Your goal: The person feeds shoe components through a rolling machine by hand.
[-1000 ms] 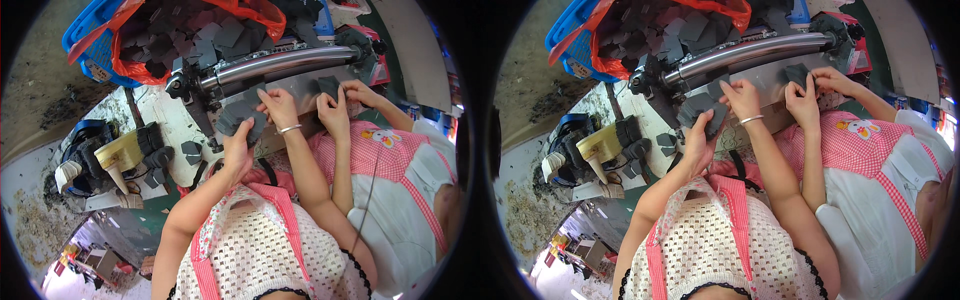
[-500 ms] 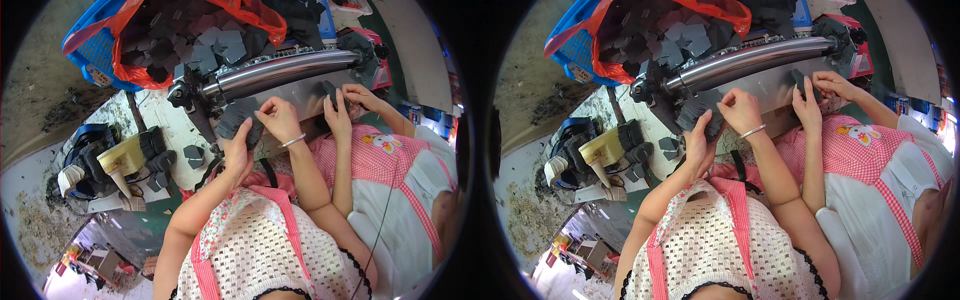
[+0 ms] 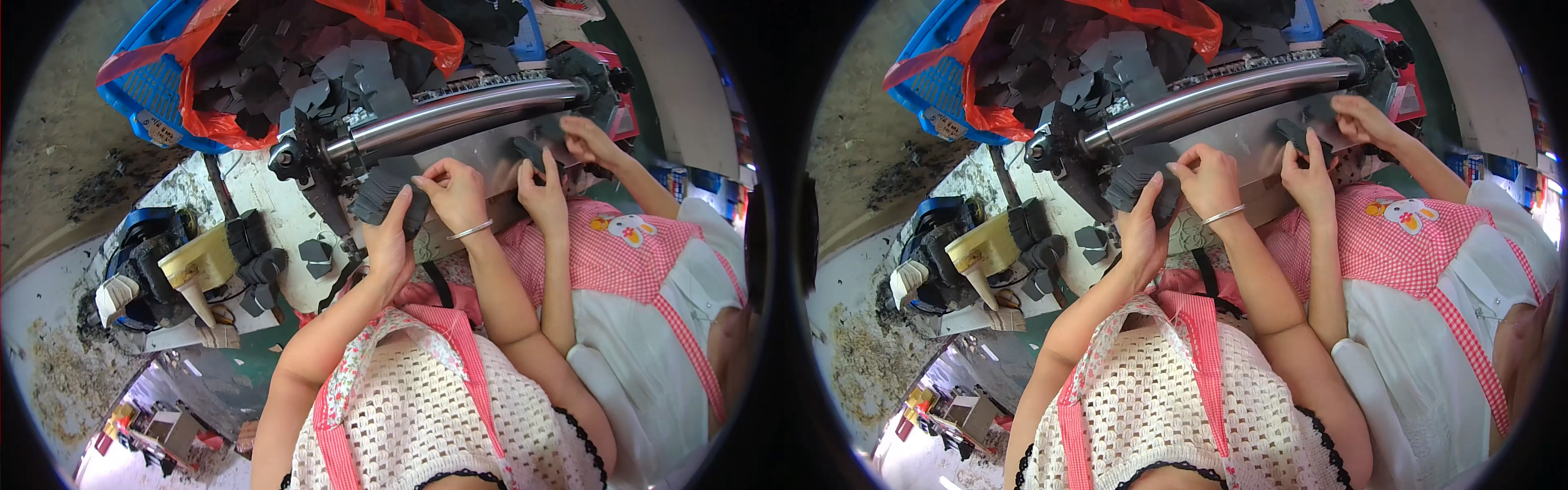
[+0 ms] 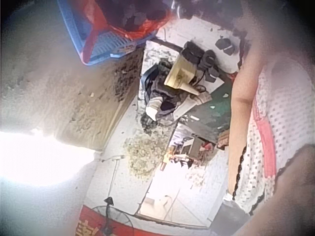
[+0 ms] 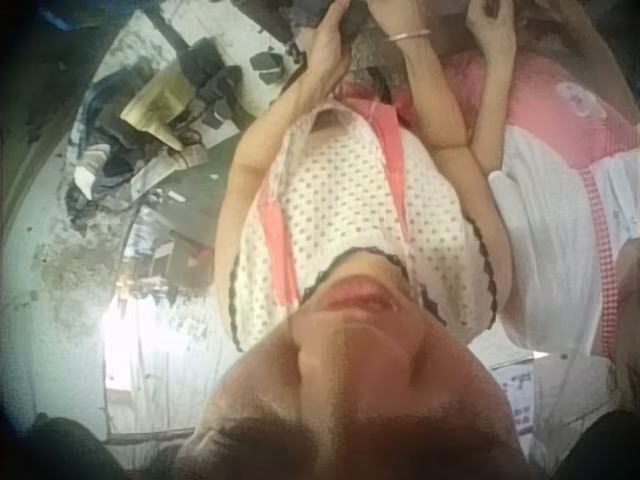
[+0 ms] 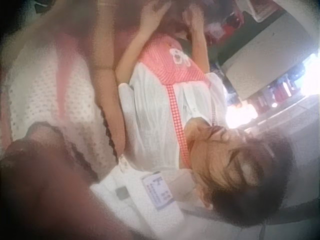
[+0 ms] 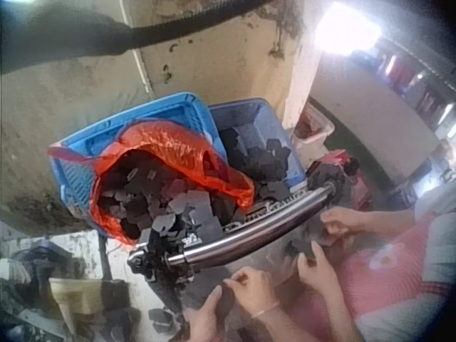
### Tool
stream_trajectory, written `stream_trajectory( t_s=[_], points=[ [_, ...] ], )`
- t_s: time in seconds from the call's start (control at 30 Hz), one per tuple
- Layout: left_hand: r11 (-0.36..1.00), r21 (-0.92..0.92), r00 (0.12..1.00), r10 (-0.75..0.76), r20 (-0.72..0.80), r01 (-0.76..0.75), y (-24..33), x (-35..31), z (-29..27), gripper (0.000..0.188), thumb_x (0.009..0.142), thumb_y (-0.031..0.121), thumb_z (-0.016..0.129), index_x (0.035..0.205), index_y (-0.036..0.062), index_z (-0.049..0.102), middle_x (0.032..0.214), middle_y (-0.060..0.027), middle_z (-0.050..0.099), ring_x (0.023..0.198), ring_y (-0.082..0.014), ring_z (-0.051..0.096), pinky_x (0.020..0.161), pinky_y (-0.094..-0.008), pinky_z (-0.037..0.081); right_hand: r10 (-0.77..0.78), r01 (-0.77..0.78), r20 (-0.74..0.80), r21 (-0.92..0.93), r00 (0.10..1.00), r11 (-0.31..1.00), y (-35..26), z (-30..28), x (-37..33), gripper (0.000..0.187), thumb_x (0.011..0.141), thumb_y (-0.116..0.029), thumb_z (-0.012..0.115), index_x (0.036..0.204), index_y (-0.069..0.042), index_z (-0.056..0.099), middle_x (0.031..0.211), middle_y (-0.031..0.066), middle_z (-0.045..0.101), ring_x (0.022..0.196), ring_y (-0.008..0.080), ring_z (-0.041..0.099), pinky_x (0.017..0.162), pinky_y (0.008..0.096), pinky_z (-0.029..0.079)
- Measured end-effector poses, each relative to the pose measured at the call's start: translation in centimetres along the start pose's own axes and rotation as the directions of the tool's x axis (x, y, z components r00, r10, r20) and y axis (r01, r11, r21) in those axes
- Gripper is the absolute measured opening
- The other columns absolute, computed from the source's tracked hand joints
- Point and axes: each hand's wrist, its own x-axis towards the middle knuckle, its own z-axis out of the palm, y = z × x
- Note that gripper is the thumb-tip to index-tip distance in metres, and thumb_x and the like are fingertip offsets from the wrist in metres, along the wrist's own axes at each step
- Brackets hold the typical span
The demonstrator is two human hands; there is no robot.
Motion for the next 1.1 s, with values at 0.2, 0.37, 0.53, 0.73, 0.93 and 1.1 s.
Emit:
stream_trajectory(
  t_s=[0.2,0.37,0.53,0.73,0.93,1.1],
  points=[
    [1.000,0.008,0.999,0.028,0.021,-0.029,-0.3,0.1,-0.3,0.034,0.085,0.011,0.068,0.116,0.0117,0.052,0.112,-0.0024,0.056,0.101,-0.0155,0.057,0.086,-0.0368,0.053,0.035,-0.054,-0.234,-0.077,0.972,0.996,1.3,1.2,1.4,0.023,0.075,-0.017,0.076,0.083,0.002,0.065,0.072,0.0159,0.068,0.067,0.0258,0.067,0.066,0.0341,0.051],
    [0.999,-0.030,0.999,0.032,-0.008,-0.032,-0.2,-0.2,-0.1,0.028,0.086,0.008,0.068,0.111,0.0047,0.056,0.105,-0.0040,0.061,0.093,-0.0138,0.061,0.082,-0.0281,0.050,0.024,-0.037,0.064,0.205,0.998,0.978,2.0,0.3,0.3,0.018,0.075,-0.008,0.077,0.079,0.004,0.064,0.068,0.0100,0.067,0.059,0.0133,0.063,0.058,0.0267,0.051],
    [0.998,-0.047,0.999,0.041,0.016,-0.041,-0.2,0.0,0.0,0.030,0.086,0.008,0.068,0.112,0.0046,0.055,0.107,-0.0040,0.061,0.094,-0.0139,0.060,0.084,-0.0285,0.050,-0.061,0.060,-0.094,-0.015,0.994,0.998,0.0,0.6,0.3,0.023,0.074,-0.015,0.077,0.076,0.003,0.063,0.070,0.0167,0.066,0.064,0.0267,0.066,0.064,0.0351,0.051],
    [0.999,-0.041,1.000,0.011,-0.020,-0.012,0.1,0.2,-0.1,0.031,0.085,0.008,0.069,0.112,0.0047,0.055,0.108,-0.0041,0.060,0.097,-0.0140,0.059,0.085,-0.0288,0.049,0.070,-0.065,-0.240,0.031,0.968,0.997,0.3,1.7,1.5,0.026,0.073,-0.018,0.079,0.078,0.003,0.064,0.073,0.0155,0.068,0.066,0.0212,0.066,0.064,0.0338,0.051],
    [0.998,-0.057,0.999,0.042,0.008,-0.041,-0.2,0.4,-0.4,0.032,0.084,0.007,0.069,0.112,0.0047,0.055,0.107,-0.0041,0.061,0.097,-0.0142,0.060,0.085,-0.0283,0.049,0.046,-0.060,0.054,0.305,0.997,0.950,1.9,1.1,0.8,0.029,0.072,-0.019,0.081,0.080,0.003,0.064,0.074,0.0147,0.068,0.067,0.0160,0.066,0.064,0.0308,0.052],
    [0.997,-0.052,0.998,0.053,0.026,-0.052,0.0,0.0,-0.1,0.031,0.084,0.007,0.069,0.112,0.0042,0.056,0.107,-0.0045,0.061,0.096,-0.0143,0.060,0.084,-0.0284,0.049,-0.040,0.042,-0.144,0.012,0.989,0.999,0.4,1.2,0.3,0.018,0.079,-0.011,0.075,0.079,0.001,0.062,0.066,0.0086,0.066,0.058,0.0109,0.062,0.056,0.0243,0.050]
  ],
)
